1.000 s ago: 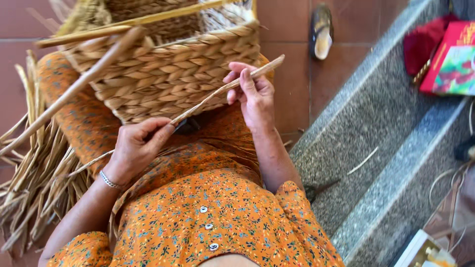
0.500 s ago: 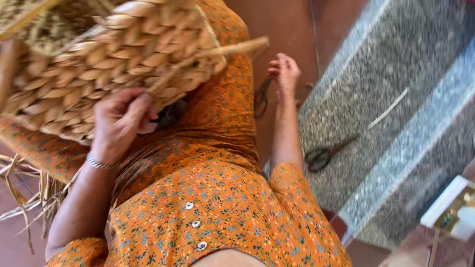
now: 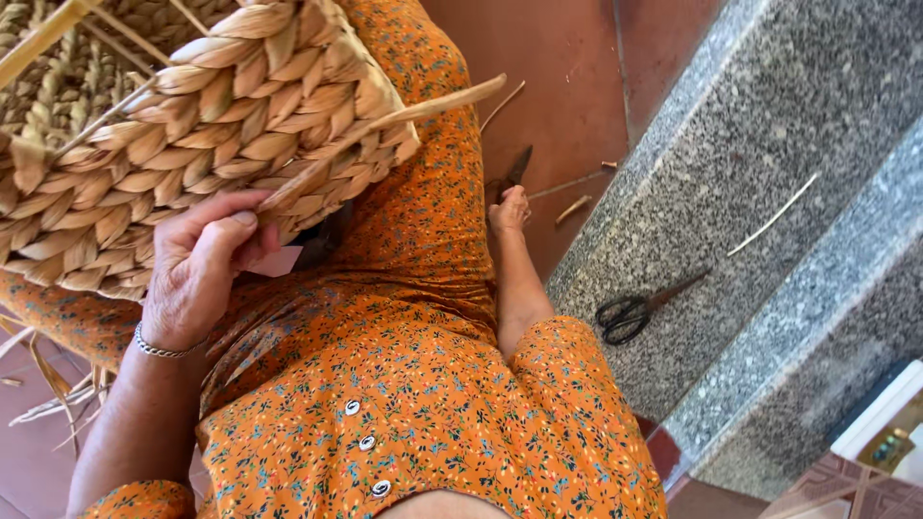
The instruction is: The person sits on the floor weaving a water hyacinth basket, folding and tucking strands over the rim frame. They use scissors to trim excess strands, gather and select new strands from a pile on the floor, and press the woven rim into place along the bamboo frame.
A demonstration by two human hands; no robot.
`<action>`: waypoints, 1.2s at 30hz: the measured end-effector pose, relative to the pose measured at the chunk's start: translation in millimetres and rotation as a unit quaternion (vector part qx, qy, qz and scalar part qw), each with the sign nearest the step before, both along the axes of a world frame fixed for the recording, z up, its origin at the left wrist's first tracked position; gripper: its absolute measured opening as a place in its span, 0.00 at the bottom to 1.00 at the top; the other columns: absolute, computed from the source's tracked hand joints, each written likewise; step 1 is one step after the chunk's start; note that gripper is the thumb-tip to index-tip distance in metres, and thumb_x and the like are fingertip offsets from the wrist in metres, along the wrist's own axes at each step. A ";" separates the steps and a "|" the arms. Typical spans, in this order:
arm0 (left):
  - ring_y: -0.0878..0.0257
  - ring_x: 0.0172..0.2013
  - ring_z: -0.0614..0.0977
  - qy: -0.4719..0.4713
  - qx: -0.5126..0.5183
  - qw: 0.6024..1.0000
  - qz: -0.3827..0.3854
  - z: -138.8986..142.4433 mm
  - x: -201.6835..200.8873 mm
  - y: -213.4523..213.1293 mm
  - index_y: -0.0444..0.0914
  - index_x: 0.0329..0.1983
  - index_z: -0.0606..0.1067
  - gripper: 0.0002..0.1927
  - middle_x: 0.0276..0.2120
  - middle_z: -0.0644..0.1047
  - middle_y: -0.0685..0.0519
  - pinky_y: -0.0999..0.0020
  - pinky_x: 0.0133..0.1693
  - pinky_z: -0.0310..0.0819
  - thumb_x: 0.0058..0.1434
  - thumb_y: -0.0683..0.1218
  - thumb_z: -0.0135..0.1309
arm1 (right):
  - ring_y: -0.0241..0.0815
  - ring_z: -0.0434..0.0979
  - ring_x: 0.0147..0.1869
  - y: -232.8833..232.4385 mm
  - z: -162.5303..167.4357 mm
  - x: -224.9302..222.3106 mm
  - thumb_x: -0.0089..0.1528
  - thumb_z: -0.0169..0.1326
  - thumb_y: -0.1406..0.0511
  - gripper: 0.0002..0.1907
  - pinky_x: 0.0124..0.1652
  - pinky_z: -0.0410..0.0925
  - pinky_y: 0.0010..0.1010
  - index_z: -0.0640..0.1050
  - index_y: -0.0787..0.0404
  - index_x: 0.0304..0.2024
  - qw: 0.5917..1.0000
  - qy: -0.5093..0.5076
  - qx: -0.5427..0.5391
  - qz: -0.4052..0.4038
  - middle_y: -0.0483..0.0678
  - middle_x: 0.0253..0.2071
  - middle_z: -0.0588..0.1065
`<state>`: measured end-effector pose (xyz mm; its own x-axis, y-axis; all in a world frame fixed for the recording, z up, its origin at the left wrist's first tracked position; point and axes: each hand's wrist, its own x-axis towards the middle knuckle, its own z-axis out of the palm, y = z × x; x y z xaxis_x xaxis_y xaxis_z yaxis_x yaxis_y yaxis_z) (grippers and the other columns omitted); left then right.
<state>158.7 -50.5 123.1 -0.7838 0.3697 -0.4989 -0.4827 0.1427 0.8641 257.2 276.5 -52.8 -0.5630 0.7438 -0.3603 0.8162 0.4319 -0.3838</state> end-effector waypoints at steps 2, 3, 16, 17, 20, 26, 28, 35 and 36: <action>0.72 0.34 0.72 -0.002 0.010 1.000 -0.005 1.2 0.8 -1.7 0.31 0.56 0.79 0.16 0.37 0.78 0.55 0.79 0.37 0.67 0.71 0.39 0.46 | 0.63 0.77 0.48 6.0 -7.5 -0.1 0.49 0.65 0.67 0.23 0.52 0.69 0.50 0.71 0.57 0.44 1.000 0.001 -0.010 -0.028 0.57 0.39 0.76; 0.72 0.35 0.73 0.014 0.002 1.000 -0.011 1.8 2.4 -1.6 0.31 0.56 0.79 0.16 0.38 0.78 0.56 0.79 0.38 0.69 0.70 0.38 0.46 | 0.62 0.77 0.47 8.5 -12.0 1.0 0.48 0.66 0.67 0.23 0.50 0.69 0.49 0.71 0.57 0.43 0.999 0.010 -0.012 -0.051 0.56 0.38 0.75; 0.68 0.43 0.83 0.025 0.188 0.981 0.028 10.5 -2.5 11.2 0.36 0.67 0.70 0.24 0.41 0.81 0.54 0.73 0.50 0.78 0.67 0.37 0.58 | 0.33 0.64 0.24 26.8 92.2 45.4 0.66 0.53 0.40 0.39 0.26 0.60 0.25 0.70 0.60 0.68 0.673 0.446 -0.578 0.122 0.43 0.34 0.71; 0.68 0.44 0.82 0.025 0.190 0.981 0.030 10.5 -1.5 12.1 0.36 0.67 0.69 0.25 0.42 0.81 0.53 0.73 0.51 0.78 0.67 0.36 0.58 | 0.35 0.66 0.25 17.9 108.2 44.2 0.66 0.52 0.38 0.41 0.27 0.61 0.26 0.70 0.62 0.67 0.674 0.436 -0.569 0.179 0.45 0.37 0.72; 0.69 0.46 0.82 0.031 0.212 0.976 0.027 6.3 3.6 15.4 0.35 0.69 0.68 0.28 0.45 0.81 0.52 0.74 0.52 0.77 0.66 0.35 0.59 | 0.33 0.67 0.34 -10.2 147.3 40.3 0.64 0.48 0.32 0.52 0.34 0.65 0.26 0.67 0.69 0.67 0.719 0.288 -0.574 0.265 0.46 0.41 0.73; 0.68 0.47 0.80 0.056 0.259 0.964 0.007 -8.1 16.4 9.8 0.36 0.68 0.66 0.29 0.49 0.76 0.52 0.73 0.53 0.78 0.65 0.32 0.61 | 0.28 0.63 0.35 -62.6 169.4 31.0 0.56 0.45 0.25 0.64 0.34 0.58 0.20 0.62 0.69 0.73 0.757 0.167 -0.529 0.346 0.40 0.39 0.68; 0.68 0.47 0.79 0.068 0.283 0.957 0.012 -11.7 18.5 9.7 0.36 0.67 0.65 0.30 0.51 0.72 0.53 0.72 0.53 0.78 0.65 0.31 0.62 | 0.27 0.61 0.32 -71.0 168.4 27.5 0.54 0.44 0.24 0.65 0.30 0.56 0.19 0.64 0.68 0.73 0.760 0.154 -0.528 0.347 0.39 0.35 0.67; 0.69 0.43 0.80 0.029 0.287 0.956 -0.060 -4.1 12.7 8.3 0.37 0.69 0.60 0.35 0.57 0.70 0.54 0.72 0.47 0.81 0.61 0.34 0.62 | 0.25 0.64 0.29 -82.0 165.1 30.7 0.62 0.42 0.28 0.56 0.31 0.60 0.19 0.68 0.68 0.70 0.761 0.205 -0.480 0.385 0.36 0.28 0.66; 0.71 0.41 0.78 0.024 0.279 0.955 -0.096 -1.0 9.3 6.6 0.37 0.73 0.58 0.38 0.57 0.71 0.53 0.73 0.46 0.79 0.63 0.36 0.62 | 0.25 0.64 0.29 -81.5 164.9 31.0 0.63 0.42 0.29 0.55 0.31 0.60 0.19 0.68 0.68 0.70 0.759 0.210 -0.477 0.390 0.36 0.27 0.66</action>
